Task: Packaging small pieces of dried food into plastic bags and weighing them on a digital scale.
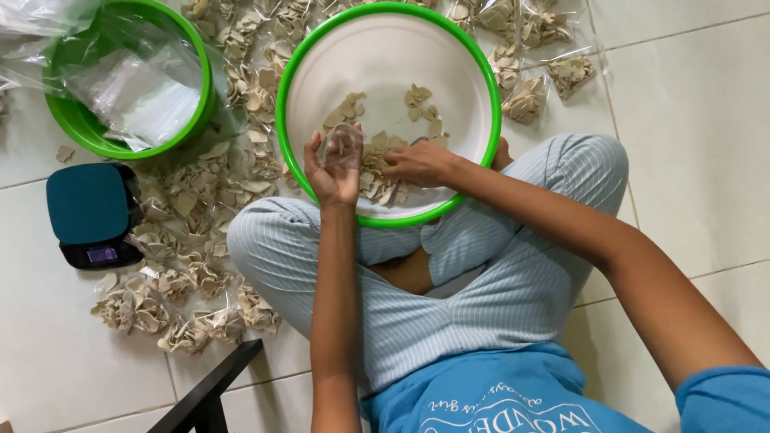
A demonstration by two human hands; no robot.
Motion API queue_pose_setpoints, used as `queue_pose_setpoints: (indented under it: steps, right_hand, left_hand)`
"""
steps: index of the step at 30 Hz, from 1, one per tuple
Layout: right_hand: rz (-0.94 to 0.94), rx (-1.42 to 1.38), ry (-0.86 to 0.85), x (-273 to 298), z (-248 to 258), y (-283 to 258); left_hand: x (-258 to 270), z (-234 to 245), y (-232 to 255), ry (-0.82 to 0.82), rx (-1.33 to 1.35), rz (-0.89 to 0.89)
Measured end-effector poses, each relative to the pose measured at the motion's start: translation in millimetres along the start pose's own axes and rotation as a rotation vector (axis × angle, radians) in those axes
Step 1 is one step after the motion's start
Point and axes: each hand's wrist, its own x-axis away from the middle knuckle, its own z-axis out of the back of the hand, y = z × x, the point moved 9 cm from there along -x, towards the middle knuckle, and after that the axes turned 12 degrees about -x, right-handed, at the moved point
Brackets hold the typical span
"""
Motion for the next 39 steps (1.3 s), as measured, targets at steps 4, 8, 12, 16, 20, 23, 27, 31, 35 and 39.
queue_pose_setpoints:
  steps: [4,8,12,16,20,23,27,31,35,39]
  right_hand:
    - [-0.033,-0.031,0.137,6,52,-4]
    - [-0.238,-0.395,0.5,24,101,40]
    - [-0.406,-0.619,0.56,41,111,63]
    - [-0.494,-0.732,0.504,47,98,63]
    - [-0.532,-0.912,0.436,50,96,50]
    - [-0.515,-0.987,0.413,48,110,38]
    - [-0.62,-1.129,0.324,51,110,40]
    - [-0.603,-1.053,0.284,54,84,61]
    - [-0.68,-0.629,0.137,56,48,61]
    - [-0.566,-0.709,0.06,37,22,23]
  left_hand:
    - [2,-1,3,0.005,0.004,0.013]
    - [0,-1,2,0.035,-0.006,-0.003]
    - [3,1,6,0.07,0.012,-0.018]
    - [2,0,6,0.061,0.013,-0.04]
    - [-2,7,8,0.055,-0.007,-0.059]
    - [-7,13,9,0.061,-0.013,-0.052]
    - [18,-16,10,0.035,-0.016,-0.061]
    - [16,-18,15,0.031,0.009,-0.085]
    - [13,-18,16,0.012,-0.032,-0.083]
    - [12,-20,16,0.014,-0.051,-0.093]
